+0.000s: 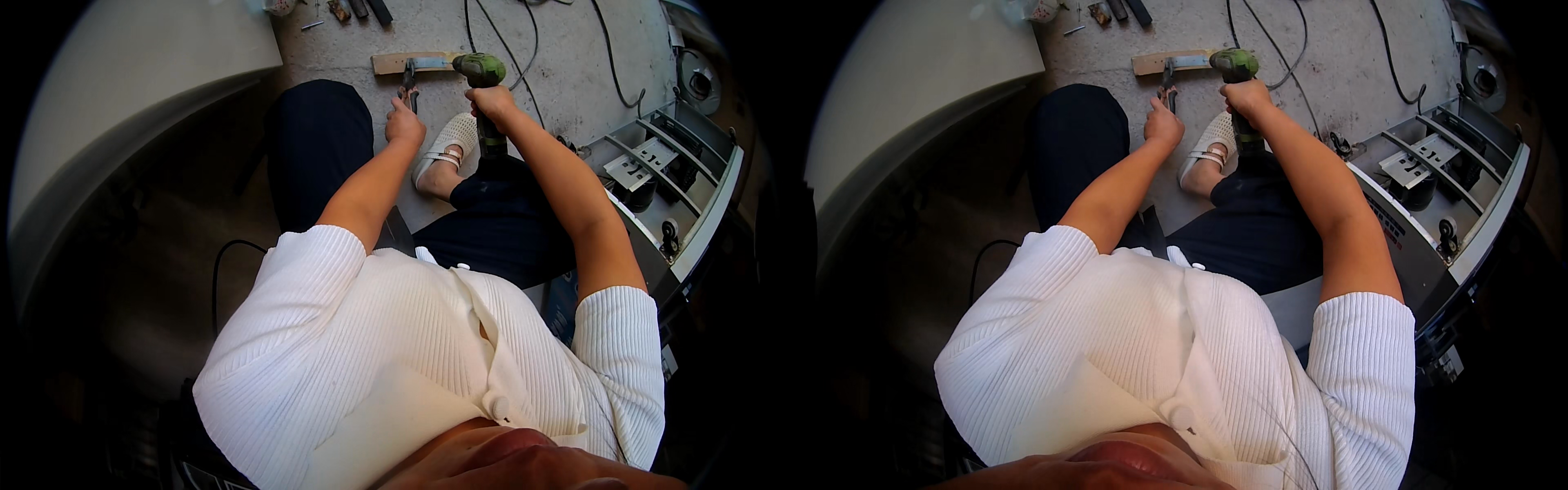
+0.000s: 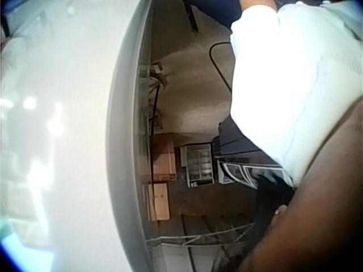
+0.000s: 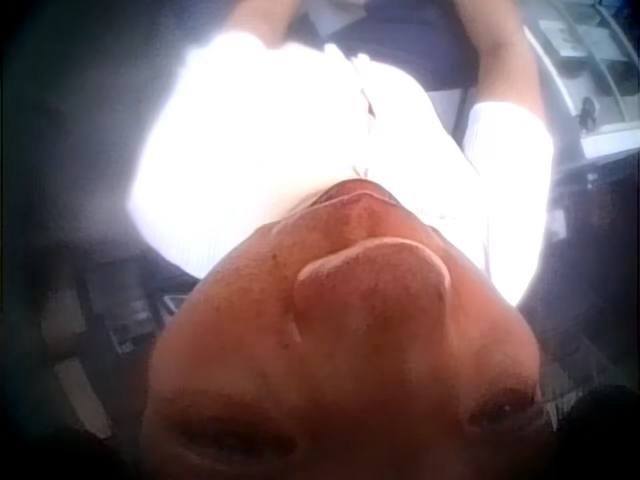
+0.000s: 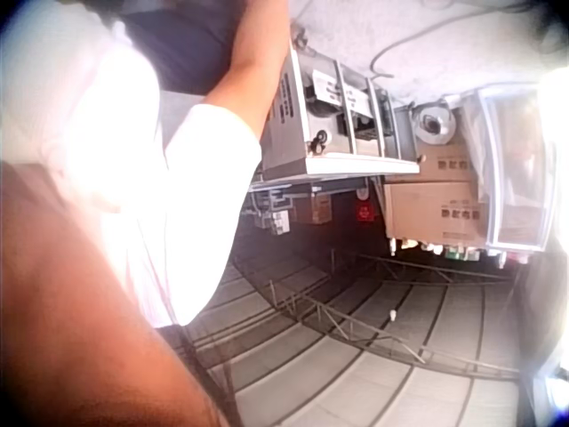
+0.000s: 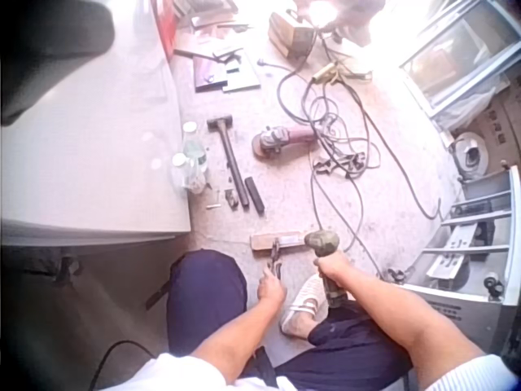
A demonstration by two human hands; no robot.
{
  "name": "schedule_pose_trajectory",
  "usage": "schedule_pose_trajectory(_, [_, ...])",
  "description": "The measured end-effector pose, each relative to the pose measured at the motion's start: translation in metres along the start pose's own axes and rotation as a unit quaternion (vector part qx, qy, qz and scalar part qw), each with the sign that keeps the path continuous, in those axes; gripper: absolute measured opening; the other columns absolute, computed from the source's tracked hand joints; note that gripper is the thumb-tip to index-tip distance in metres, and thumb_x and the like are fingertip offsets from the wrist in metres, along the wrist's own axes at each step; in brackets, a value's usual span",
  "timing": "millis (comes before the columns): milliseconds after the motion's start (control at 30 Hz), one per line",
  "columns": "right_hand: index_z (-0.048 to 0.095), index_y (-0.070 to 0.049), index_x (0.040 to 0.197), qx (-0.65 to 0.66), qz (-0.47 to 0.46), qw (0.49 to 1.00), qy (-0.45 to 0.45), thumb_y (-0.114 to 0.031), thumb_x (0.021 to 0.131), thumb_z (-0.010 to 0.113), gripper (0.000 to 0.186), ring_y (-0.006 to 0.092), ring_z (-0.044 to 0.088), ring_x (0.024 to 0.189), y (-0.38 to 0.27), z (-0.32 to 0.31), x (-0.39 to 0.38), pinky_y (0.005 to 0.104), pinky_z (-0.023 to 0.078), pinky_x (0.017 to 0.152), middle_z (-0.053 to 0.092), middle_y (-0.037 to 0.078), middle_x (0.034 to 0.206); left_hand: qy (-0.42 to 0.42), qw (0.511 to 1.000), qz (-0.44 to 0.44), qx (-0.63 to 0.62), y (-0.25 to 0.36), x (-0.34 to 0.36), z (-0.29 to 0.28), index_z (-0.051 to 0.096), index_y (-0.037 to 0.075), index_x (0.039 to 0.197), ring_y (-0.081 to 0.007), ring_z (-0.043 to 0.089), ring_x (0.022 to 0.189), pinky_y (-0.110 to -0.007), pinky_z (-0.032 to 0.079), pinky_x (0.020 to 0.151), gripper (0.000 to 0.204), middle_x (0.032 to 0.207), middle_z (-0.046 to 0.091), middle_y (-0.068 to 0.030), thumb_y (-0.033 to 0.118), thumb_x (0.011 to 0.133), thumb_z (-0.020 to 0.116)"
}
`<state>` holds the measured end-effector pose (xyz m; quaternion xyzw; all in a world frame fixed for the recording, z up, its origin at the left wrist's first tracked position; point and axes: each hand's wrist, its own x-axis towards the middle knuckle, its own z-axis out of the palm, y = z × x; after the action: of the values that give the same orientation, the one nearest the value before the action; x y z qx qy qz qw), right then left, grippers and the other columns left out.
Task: The person works on a metal bracket by hand, hammering it against a wooden block on the floor and then drilling into it with a power drill while holding it with pliers.
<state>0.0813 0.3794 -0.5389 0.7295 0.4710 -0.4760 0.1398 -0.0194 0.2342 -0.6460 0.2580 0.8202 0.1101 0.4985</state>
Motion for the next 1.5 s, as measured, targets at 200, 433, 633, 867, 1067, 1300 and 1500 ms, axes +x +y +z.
schedule_pose_trajectory(200, [0.059,-0.002,0.068,0.004,0.006,1.0,-0.008,-0.016,0.076,0.066,0.018,0.0172,0.057,0.054,0.0,-0.004,0.006,0.0318,0.049,0.053,0.059,0.007,0.064,-0.002,1.0,-0.002,-0.001,-0.001,0.001,0.002,0.029,-0.001,0.118,-0.0458,0.061,0.091,-0.049,0.05,0.081,0.051,0.104,0.054,-0.0332,0.014,0.081,0.06])
schedule_pose_trajectory(433, [0.064,-0.002,0.07,-0.073,-0.023,0.996,0.054,-0.023,0.073,0.068,0.021,0.0175,0.062,0.057,0.005,0.004,-0.01,0.0319,0.05,0.057,0.064,0.008,0.066,-0.004,1.0,-0.006,-0.005,0.0,0.001,0.0,0.029,0.0,0.117,-0.0462,0.061,0.092,-0.05,0.05,0.081,0.05,0.105,0.054,-0.0332,0.014,0.081,0.059])
schedule_pose_trajectory(633, [0.063,0.0,0.07,-0.06,-0.041,0.994,0.076,-0.021,0.073,0.067,0.021,0.0181,0.062,0.055,0.028,0.018,0.004,0.0324,0.05,0.056,0.063,0.009,0.064,-0.003,1.0,-0.008,0.003,-0.001,0.005,0.006,0.028,0.002,0.121,-0.0442,0.061,0.093,-0.048,0.051,0.08,0.053,0.107,0.053,-0.0311,0.014,0.081,0.061])
schedule_pose_trajectory(867, [0.057,-0.003,0.073,0.088,0.003,0.995,-0.044,-0.013,0.076,0.064,0.012,0.0163,0.057,0.054,0.009,-0.006,0.005,0.0306,0.049,0.054,0.057,0.006,0.064,0.008,1.0,0.002,0.006,-0.002,0.001,0.004,0.028,0.0,0.117,-0.0458,0.061,0.09,-0.049,0.051,0.08,0.051,0.104,0.054,-0.0323,0.014,0.081,0.06])
schedule_pose_trajectory(1067, [0.058,-0.002,0.071,0.028,-0.008,1.0,-0.01,-0.014,0.075,0.066,0.015,0.0165,0.057,0.054,0.007,-0.003,0.0,0.0309,0.049,0.054,0.058,0.006,0.064,0.005,1.0,-0.002,0.005,-0.001,0.003,0.004,0.028,-0.001,0.118,-0.0452,0.061,0.092,-0.049,0.05,0.08,0.052,0.105,0.054,-0.0326,0.014,0.081,0.061])
schedule_pose_trajectory(1300, [0.059,-0.001,0.068,-0.019,-0.003,1.0,-0.019,-0.017,0.075,0.066,0.018,0.0171,0.057,0.054,-0.004,-0.014,0.0,0.031,0.048,0.053,0.059,0.007,0.063,-0.005,1.0,0.0,0.006,-0.003,0.004,0.006,0.027,0.001,0.122,-0.043,0.061,0.093,-0.046,0.052,0.078,0.056,0.108,0.052,-0.0314,0.013,0.08,0.063])
schedule_pose_trajectory(1500, [0.06,-0.001,0.069,-0.043,-0.02,0.999,0.004,-0.017,0.075,0.066,0.018,0.0171,0.058,0.055,0.003,-0.007,0.0,0.0319,0.048,0.054,0.059,0.007,0.064,-0.005,1.0,-0.006,0.004,-0.002,0.005,0.005,0.028,0.001,0.12,-0.0435,0.061,0.094,-0.046,0.051,0.08,0.054,0.107,0.052,-0.0318,0.012,0.08,0.062])
